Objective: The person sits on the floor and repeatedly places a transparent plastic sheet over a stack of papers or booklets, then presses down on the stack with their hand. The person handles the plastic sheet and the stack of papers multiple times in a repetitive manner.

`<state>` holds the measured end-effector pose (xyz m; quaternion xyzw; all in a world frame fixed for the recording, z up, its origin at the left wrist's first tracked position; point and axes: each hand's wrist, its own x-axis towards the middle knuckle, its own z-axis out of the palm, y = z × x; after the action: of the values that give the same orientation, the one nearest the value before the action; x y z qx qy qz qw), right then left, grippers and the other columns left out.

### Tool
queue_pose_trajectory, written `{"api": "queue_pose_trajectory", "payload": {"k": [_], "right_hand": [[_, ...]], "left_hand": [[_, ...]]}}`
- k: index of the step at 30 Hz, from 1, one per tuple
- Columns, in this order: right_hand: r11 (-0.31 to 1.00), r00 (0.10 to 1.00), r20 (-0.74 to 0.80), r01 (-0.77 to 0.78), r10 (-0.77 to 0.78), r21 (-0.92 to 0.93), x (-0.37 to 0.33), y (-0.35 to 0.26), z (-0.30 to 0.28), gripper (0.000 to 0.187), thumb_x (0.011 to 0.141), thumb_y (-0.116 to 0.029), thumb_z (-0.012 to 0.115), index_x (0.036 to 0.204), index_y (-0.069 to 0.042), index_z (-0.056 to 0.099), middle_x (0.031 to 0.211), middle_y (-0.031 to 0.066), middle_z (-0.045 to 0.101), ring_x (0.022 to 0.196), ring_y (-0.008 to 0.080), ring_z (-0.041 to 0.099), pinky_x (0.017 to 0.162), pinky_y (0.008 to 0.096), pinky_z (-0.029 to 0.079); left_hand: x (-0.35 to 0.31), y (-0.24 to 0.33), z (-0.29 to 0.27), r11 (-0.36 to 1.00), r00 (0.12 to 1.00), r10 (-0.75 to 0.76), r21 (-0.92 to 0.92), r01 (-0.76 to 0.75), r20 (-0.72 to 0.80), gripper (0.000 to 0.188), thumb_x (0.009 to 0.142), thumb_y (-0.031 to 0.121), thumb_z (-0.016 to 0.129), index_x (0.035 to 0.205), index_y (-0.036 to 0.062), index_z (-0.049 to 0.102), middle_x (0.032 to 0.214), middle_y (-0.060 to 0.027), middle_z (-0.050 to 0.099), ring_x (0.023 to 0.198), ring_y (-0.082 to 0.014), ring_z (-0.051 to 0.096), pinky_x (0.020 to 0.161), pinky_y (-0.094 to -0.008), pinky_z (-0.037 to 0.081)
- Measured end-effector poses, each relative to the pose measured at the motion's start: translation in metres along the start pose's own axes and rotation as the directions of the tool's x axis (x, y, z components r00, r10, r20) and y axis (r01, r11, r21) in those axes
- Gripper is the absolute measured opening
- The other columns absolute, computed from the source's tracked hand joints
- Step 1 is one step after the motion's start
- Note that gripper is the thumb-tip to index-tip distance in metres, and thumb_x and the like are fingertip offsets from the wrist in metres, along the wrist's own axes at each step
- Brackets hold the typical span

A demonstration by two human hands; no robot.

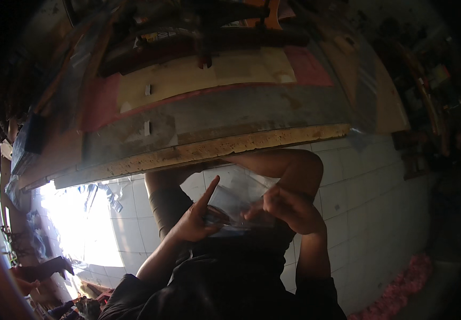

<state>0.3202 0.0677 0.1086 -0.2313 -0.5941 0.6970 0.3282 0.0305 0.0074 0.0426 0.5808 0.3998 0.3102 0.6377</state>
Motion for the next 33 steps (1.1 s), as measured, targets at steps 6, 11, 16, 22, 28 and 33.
{"api": "queue_pose_trajectory", "payload": {"k": [6, 11, 16, 22, 28, 33], "right_hand": [[0.99, 0.994, 0.04, -0.099, 0.104, -0.103, -0.01, -0.02, 0.003, 0.016, 0.11, -0.02, 0.052, 0.102, -0.006, 0.055, 0.108, 0.0202, 0.076, 0.114, 0.0226, 0.07, 0.099, 0.0361, 0.052], [0.995, 0.994, 0.075, -0.089, 0.085, 0.052, -0.008, -0.035, 0.027, 0.006, 0.106, -0.01, 0.058, 0.107, -0.004, 0.056, 0.114, 0.0221, 0.074, 0.116, 0.0335, 0.071, 0.112, 0.049, 0.045], [0.986, 0.918, 0.381, -0.15, 0.114, 0.067, -0.006, -0.05, 0.055, 0.005, 0.104, -0.008, 0.06, 0.104, -0.003, 0.058, 0.117, 0.0164, 0.074, 0.118, 0.0319, 0.07, 0.109, 0.045, 0.05], [0.935, 0.813, 0.578, -0.261, 0.077, 0.242, -0.014, -0.047, 0.087, 0.009, 0.099, 0.002, 0.063, 0.108, 0.0, 0.06, 0.12, 0.0178, 0.071, 0.118, 0.0349, 0.069, 0.107, 0.0503, 0.054], [0.959, 0.801, 0.597, -0.204, 0.05, 0.194, -0.008, -0.059, 0.088, 0.016, 0.095, 0.004, 0.068, 0.109, 0.001, 0.061, 0.114, 0.0174, 0.071, 0.113, 0.032, 0.071, 0.105, 0.0478, 0.058], [0.964, 0.939, 0.277, 0.147, -0.206, 0.221, 0.04, -0.086, 0.08, 0.014, 0.095, 0.003, 0.069, 0.104, 0.006, 0.059, 0.09, 0.0234, 0.071, 0.09, 0.0364, 0.076, 0.08, 0.0562, 0.066]], "left_hand": [[0.004, 0.005, 0.001, 0.994, 0.997, 0.069, 0.091, -0.066, -0.022, 0.112, 0.084, -0.004, 0.072, 0.167, 0.0105, -0.001, 0.097, -0.0128, 0.078, 0.1, -0.0221, 0.075, 0.099, -0.0351, 0.053], [0.005, -0.002, -0.004, 0.998, 1.0, -0.008, 0.069, 0.007, 0.009, 0.112, 0.083, -0.004, 0.072, 0.167, 0.0118, -0.001, 0.113, -0.0164, 0.075, 0.103, -0.0274, 0.075, 0.099, -0.039, 0.053], [0.012, -0.011, -0.003, 0.997, 0.998, 0.034, 0.067, -0.031, -0.048, 0.11, 0.083, -0.004, 0.072, 0.167, 0.0129, 0.003, 0.102, -0.0151, 0.078, 0.104, -0.0287, 0.076, 0.098, -0.0402, 0.053], [0.031, -0.036, -0.001, 0.999, 0.986, 0.007, -0.03, -0.013, -0.169, 0.085, 0.085, -0.006, 0.068, 0.159, 0.0074, 0.028, 0.105, -0.0154, 0.078, 0.103, -0.0238, 0.075, 0.097, -0.0367, 0.054], [0.034, -0.092, -0.009, 0.987, 0.975, 0.005, -0.154, -0.039, -0.222, 0.052, 0.09, -0.006, 0.064, 0.139, 0.0012, 0.049, 0.109, -0.016, 0.077, 0.1, -0.0227, 0.075, 0.094, -0.0354, 0.056], [0.014, -0.103, -0.009, 0.995, 0.944, -0.015, -0.099, -0.019, -0.329, 0.03, 0.089, 0.003, 0.071, 0.117, 0.0014, 0.064, 0.107, -0.0109, 0.076, 0.105, -0.0202, 0.072, 0.095, -0.0338, 0.054]]}}
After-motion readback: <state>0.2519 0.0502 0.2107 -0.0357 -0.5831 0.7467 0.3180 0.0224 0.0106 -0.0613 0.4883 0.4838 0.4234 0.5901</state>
